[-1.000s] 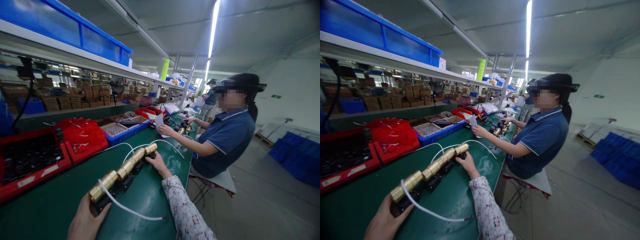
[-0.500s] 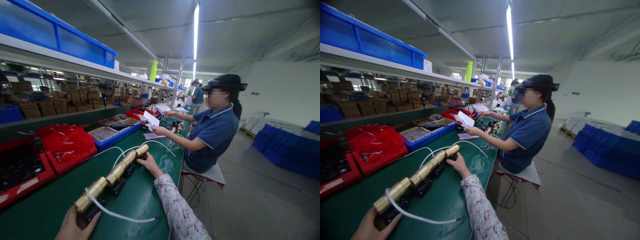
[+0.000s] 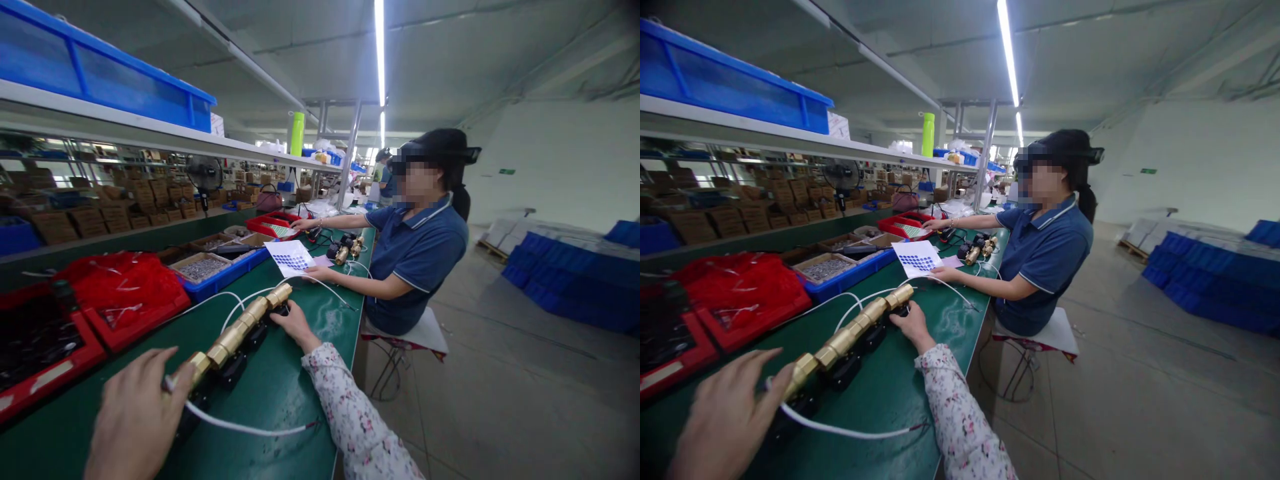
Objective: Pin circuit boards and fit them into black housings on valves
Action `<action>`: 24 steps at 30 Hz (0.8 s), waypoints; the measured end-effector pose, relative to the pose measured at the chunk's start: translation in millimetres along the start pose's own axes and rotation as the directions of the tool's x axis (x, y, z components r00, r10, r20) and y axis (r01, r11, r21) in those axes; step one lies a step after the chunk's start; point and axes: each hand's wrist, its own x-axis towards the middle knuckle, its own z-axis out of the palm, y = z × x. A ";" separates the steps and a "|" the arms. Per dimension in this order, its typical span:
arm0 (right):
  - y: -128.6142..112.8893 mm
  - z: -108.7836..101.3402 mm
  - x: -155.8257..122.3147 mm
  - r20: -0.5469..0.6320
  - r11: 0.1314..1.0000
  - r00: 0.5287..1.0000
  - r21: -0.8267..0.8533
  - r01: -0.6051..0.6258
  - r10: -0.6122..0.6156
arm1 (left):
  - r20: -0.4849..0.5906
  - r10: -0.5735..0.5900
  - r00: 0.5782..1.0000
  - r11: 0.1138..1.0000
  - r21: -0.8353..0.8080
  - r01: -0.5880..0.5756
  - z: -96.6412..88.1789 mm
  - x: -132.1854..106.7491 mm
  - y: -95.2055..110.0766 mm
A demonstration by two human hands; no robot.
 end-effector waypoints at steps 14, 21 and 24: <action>10.8 -0.8 -0.7 0.020 0.998 0.999 -0.060 0.028 -0.027 | 0.336 0.046 0.941 0.975 0.189 -0.115 6.8 35.3 51.0; 9.7 0.4 -4.8 0.008 0.997 1.000 -0.073 0.026 -0.026 | 0.331 -0.021 0.943 0.978 0.201 -0.049 4.5 35.0 44.7; 8.1 -1.4 -5.1 0.020 0.997 1.000 -0.070 0.024 -0.023 | 0.350 -0.037 0.936 0.982 0.185 -0.030 4.5 32.7 37.2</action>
